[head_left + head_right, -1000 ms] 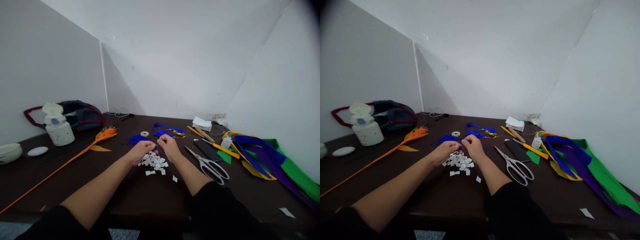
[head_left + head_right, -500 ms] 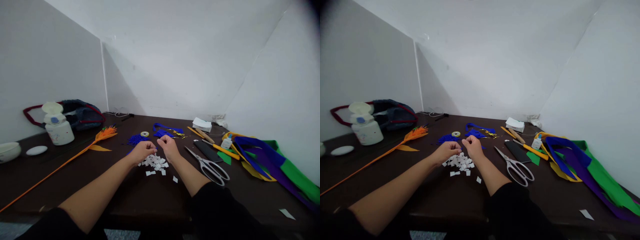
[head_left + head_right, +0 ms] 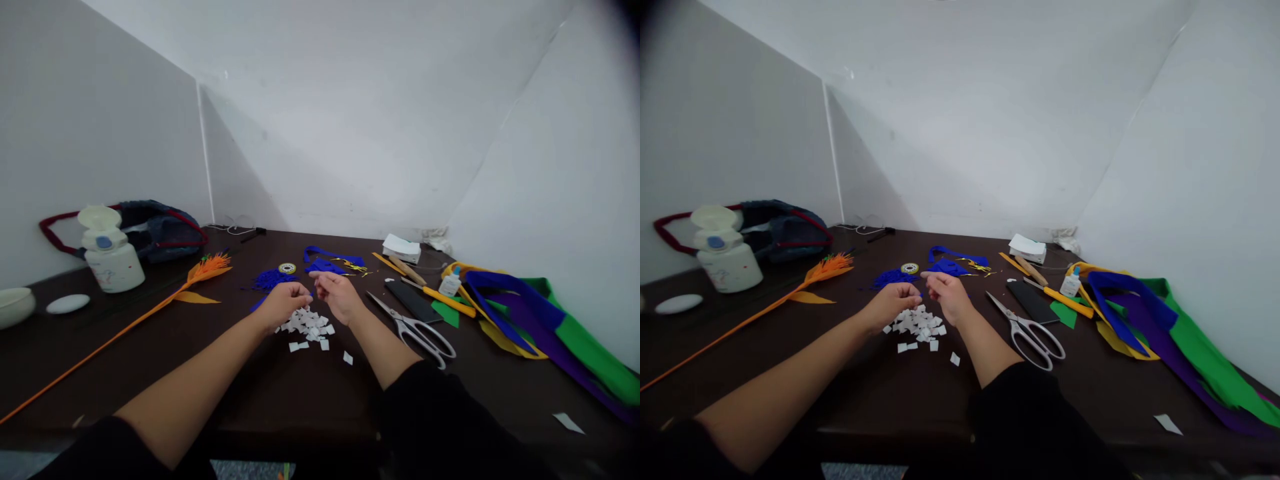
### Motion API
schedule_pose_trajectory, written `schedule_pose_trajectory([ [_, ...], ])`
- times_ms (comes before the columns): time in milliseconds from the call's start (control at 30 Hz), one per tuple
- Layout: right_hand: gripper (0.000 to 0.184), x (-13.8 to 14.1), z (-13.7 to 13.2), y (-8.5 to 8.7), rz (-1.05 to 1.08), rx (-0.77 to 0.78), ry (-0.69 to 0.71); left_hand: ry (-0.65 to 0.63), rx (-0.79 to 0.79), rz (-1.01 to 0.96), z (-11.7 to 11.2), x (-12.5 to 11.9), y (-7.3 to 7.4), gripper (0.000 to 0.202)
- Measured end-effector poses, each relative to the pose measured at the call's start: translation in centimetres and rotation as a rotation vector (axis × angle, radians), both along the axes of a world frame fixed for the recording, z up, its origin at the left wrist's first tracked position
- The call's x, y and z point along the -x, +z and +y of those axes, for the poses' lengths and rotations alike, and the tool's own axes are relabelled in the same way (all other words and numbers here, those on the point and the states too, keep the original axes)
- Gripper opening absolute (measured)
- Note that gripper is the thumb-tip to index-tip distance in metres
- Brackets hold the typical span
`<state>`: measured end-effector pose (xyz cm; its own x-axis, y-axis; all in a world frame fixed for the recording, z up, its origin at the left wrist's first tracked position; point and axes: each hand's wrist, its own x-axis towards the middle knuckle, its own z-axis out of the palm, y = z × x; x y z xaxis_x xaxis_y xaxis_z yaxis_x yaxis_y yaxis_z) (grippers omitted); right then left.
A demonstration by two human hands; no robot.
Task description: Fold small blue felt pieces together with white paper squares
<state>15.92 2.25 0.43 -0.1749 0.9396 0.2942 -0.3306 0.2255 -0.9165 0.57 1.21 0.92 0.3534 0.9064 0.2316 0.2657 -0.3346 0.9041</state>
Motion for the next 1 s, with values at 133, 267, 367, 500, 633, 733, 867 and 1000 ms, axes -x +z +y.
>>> schedule_pose_trajectory([
  [133, 0.015, 0.7, 0.3, -0.6, -0.063, -0.088, -0.107, -0.043, 0.036, -0.028, -0.3, 0.0, 0.2, 0.017],
  [267, 0.018, 1.0, 0.7, -0.9, -0.108, -0.106, -0.202, -0.055, 0.064, -0.043, -0.4, 0.1, 0.2, 0.017],
  [367, 0.026, 1.2, 0.7, -0.8, -0.129, -0.103, -0.224, -0.053, 0.045, -0.035, -0.3, 0.1, 0.2, 0.018],
  [500, 0.033, 1.5, 0.5, -0.7, -0.145, -0.085, -0.257, -0.050, 0.037, -0.026, -0.2, 0.2, 0.2, 0.019],
  [633, 0.036, 1.8, 0.5, -0.8, -0.175, -0.092, -0.308, -0.027, -0.004, -0.025, -0.1, 0.2, 0.2, 0.020],
  [733, 0.036, 2.0, 0.5, -1.0, -0.197, -0.095, -0.351, 0.004, -0.033, -0.005, 0.0, 0.2, 0.1, 0.020],
  [867, 0.038, 2.1, 0.6, -1.0, -0.200, -0.093, -0.375, 0.052, -0.059, 0.038, 0.0, 0.2, 0.1, 0.019],
  [1000, 0.034, 1.6, 0.3, -0.5, -0.072, -0.013, -0.295, 0.059, -0.039, 0.019, 0.0, 0.1, 0.2, 0.016],
])
